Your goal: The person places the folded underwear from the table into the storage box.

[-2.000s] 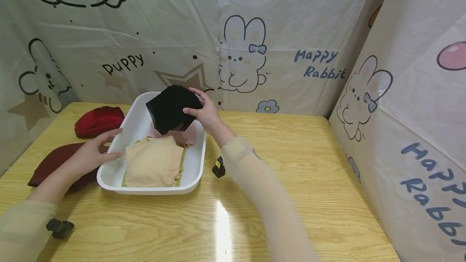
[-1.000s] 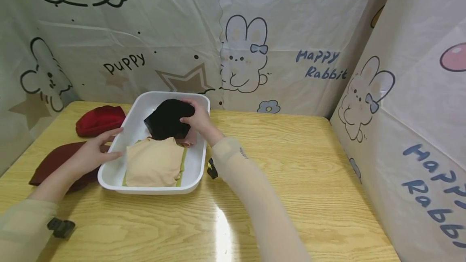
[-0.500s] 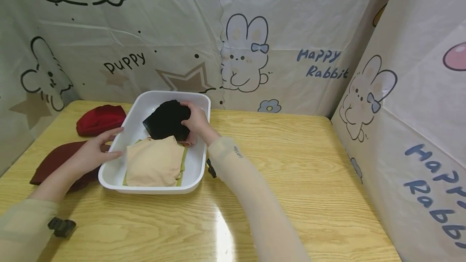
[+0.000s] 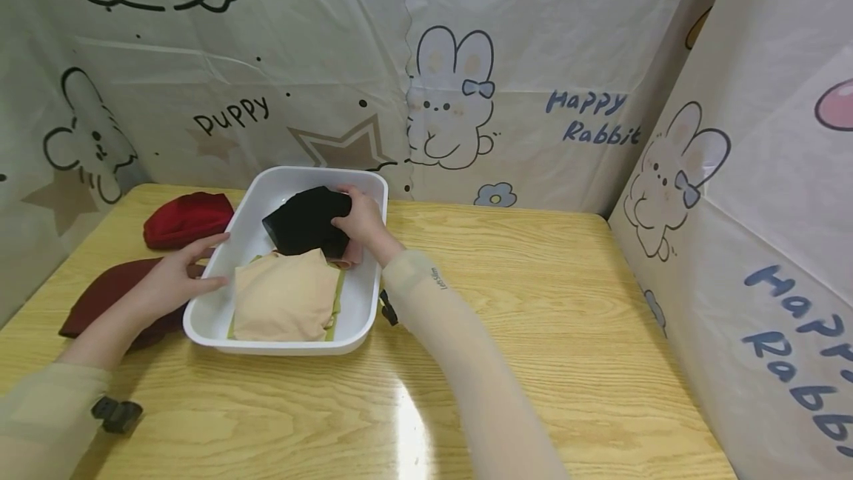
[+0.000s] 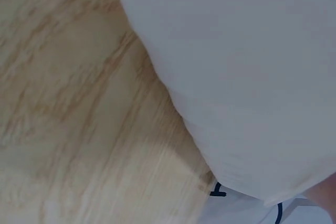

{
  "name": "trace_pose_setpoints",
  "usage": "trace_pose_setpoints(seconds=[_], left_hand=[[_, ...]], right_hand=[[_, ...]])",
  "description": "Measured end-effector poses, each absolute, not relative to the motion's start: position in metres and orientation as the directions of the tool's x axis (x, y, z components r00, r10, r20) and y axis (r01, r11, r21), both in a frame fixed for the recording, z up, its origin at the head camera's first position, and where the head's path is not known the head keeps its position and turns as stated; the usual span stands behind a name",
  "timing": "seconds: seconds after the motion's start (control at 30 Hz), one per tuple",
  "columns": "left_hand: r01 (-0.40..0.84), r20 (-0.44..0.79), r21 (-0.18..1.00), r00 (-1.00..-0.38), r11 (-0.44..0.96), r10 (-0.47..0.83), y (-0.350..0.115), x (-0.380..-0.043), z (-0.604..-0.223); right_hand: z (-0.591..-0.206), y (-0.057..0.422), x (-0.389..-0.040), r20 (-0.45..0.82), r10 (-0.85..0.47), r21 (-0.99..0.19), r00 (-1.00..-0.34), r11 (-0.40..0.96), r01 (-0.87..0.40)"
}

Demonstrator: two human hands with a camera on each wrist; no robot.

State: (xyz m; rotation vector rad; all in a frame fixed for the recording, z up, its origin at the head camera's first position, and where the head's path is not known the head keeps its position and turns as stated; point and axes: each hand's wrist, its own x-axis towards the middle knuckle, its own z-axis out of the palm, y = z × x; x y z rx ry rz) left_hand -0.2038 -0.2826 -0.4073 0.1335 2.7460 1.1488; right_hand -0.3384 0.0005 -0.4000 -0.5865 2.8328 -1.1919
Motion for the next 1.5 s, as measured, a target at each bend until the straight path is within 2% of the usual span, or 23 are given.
trace_pose_setpoints(seconds=[0.27, 0.67, 1.27, 1.5], left_hand=[[0.02, -0.115, 0.707, -0.983, 0.707, 0.143, -0.281, -0.204, -0.406], [0.012, -0.127, 0.71, -0.981, 0.704, 0.144, -0.281, -0.205, -0.407], [-0.006, -0.143, 0.708, -0.98, 0.706, 0.135, -0.281, -0.204, -0.407], [-0.006, -0.143, 0.708, -0.981, 0.706, 0.135, -0.28, -0.204, -0.407]], right_hand=[[-0.388, 0.008, -0.335, 0.121, -0.346, -0.674, -0.93, 0.659, -0.334], [-0.373, 0.026, -0.323, 0.152, -0.374, -0.737, -0.915, 0.575, -0.357], [-0.352, 0.055, -0.279, 0.102, -0.336, -0.919, -0.936, 0.328, -0.218], [-0.355, 0.068, -0.255, 0.075, -0.277, -0.941, -0.958, 0.298, -0.16]])
